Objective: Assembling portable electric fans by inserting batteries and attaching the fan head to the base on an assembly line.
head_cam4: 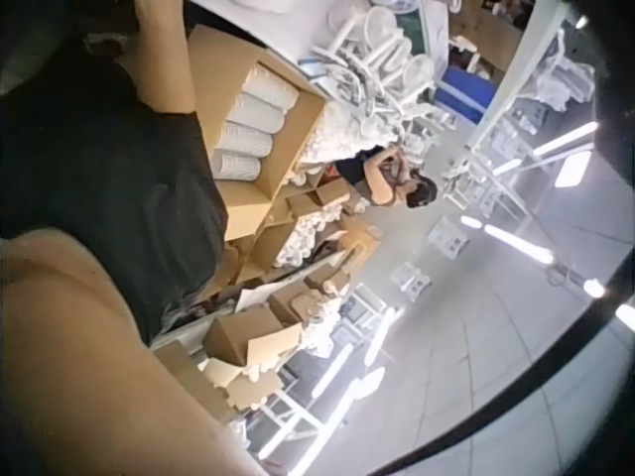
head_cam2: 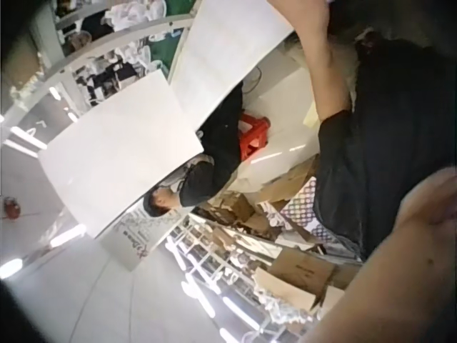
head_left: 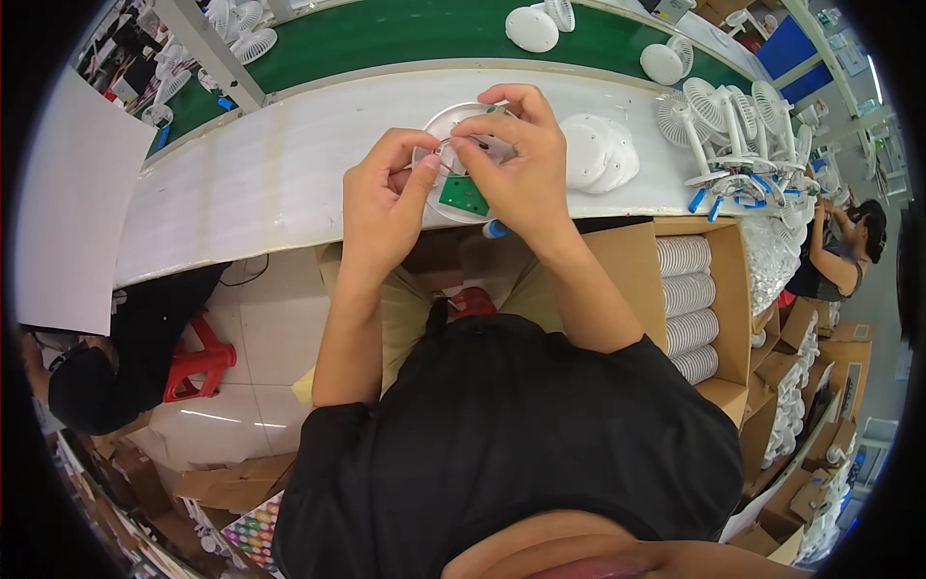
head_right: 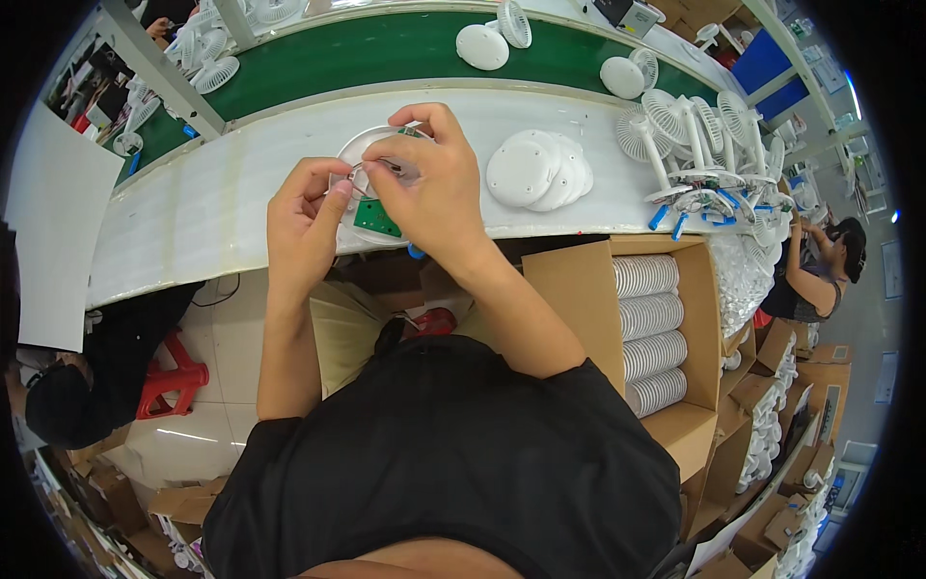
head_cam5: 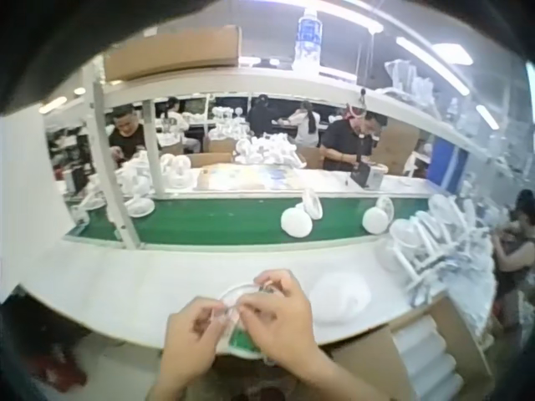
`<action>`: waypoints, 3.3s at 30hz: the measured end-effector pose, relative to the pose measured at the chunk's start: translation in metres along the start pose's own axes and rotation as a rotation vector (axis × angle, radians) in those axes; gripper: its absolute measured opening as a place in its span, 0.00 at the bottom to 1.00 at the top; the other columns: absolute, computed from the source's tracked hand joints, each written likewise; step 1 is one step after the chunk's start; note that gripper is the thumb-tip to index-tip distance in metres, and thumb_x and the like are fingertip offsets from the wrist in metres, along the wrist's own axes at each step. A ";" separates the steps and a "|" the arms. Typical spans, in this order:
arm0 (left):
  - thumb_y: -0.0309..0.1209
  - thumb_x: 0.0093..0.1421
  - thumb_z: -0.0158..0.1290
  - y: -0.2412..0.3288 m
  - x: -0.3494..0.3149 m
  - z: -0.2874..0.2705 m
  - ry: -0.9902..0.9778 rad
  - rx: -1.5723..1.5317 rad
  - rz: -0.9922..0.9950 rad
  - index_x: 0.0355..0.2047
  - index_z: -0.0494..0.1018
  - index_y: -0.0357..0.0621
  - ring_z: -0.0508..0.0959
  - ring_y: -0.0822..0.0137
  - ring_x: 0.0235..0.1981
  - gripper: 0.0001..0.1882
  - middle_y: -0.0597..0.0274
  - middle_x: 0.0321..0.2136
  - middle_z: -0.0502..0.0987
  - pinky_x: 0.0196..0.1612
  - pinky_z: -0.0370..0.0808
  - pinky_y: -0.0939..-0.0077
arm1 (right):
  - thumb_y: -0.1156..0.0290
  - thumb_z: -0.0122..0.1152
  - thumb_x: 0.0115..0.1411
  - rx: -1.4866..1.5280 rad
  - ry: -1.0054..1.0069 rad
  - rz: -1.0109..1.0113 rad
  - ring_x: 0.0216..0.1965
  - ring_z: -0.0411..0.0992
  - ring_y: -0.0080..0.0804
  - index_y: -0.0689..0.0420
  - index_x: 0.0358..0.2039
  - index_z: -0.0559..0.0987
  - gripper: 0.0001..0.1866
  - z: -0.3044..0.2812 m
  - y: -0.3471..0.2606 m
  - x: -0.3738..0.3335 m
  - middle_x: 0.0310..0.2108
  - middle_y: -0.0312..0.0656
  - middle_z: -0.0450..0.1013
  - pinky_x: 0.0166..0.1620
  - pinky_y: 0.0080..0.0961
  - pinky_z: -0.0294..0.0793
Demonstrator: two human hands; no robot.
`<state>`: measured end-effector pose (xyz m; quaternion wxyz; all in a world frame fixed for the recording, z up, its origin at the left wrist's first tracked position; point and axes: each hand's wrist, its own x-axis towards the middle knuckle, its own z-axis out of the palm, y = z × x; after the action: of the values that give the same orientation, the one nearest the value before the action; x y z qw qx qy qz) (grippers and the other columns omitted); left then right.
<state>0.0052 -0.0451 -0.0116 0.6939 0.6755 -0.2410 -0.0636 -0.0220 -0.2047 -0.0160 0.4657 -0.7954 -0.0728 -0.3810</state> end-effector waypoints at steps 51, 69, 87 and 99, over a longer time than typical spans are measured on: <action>0.27 0.61 0.57 -0.025 0.001 0.018 0.273 0.082 0.200 0.31 0.71 0.38 0.66 0.78 0.21 0.07 0.64 0.25 0.73 0.23 0.66 0.84 | 0.81 0.62 0.53 0.373 0.027 0.350 0.36 0.66 0.26 0.58 0.37 0.80 0.10 -0.018 0.013 -0.029 0.43 0.40 0.66 0.36 0.18 0.67; 0.20 0.59 0.56 -0.014 0.005 -0.022 0.101 0.048 0.069 0.38 0.70 0.36 0.72 0.77 0.25 0.08 0.59 0.30 0.74 0.29 0.70 0.88 | 0.81 0.60 0.53 0.124 -0.116 0.241 0.33 0.68 0.25 0.60 0.42 0.79 0.14 -0.017 0.001 -0.025 0.40 0.39 0.72 0.38 0.16 0.68; 0.22 0.59 0.56 -0.017 -0.005 -0.024 0.167 0.101 0.060 0.40 0.71 0.37 0.74 0.73 0.28 0.10 0.56 0.32 0.77 0.31 0.73 0.85 | 0.73 0.64 0.52 -0.771 0.268 0.406 0.41 0.66 0.41 0.57 0.49 0.77 0.21 -0.044 0.102 -0.073 0.48 0.48 0.64 0.49 0.35 0.68; 0.19 0.59 0.54 -0.002 -0.019 -0.014 0.119 0.271 0.084 0.39 0.74 0.35 0.71 0.78 0.25 0.08 0.61 0.28 0.76 0.28 0.68 0.89 | 0.77 0.59 0.54 -0.465 0.271 0.174 0.39 0.68 0.38 0.59 0.46 0.75 0.18 -0.007 0.132 -0.067 0.40 0.43 0.70 0.45 0.27 0.70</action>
<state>-0.0055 -0.0248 -0.0175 0.6113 0.7551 -0.2337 0.0387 -0.0102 -0.2679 -0.1495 0.3070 -0.8260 0.1479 -0.4490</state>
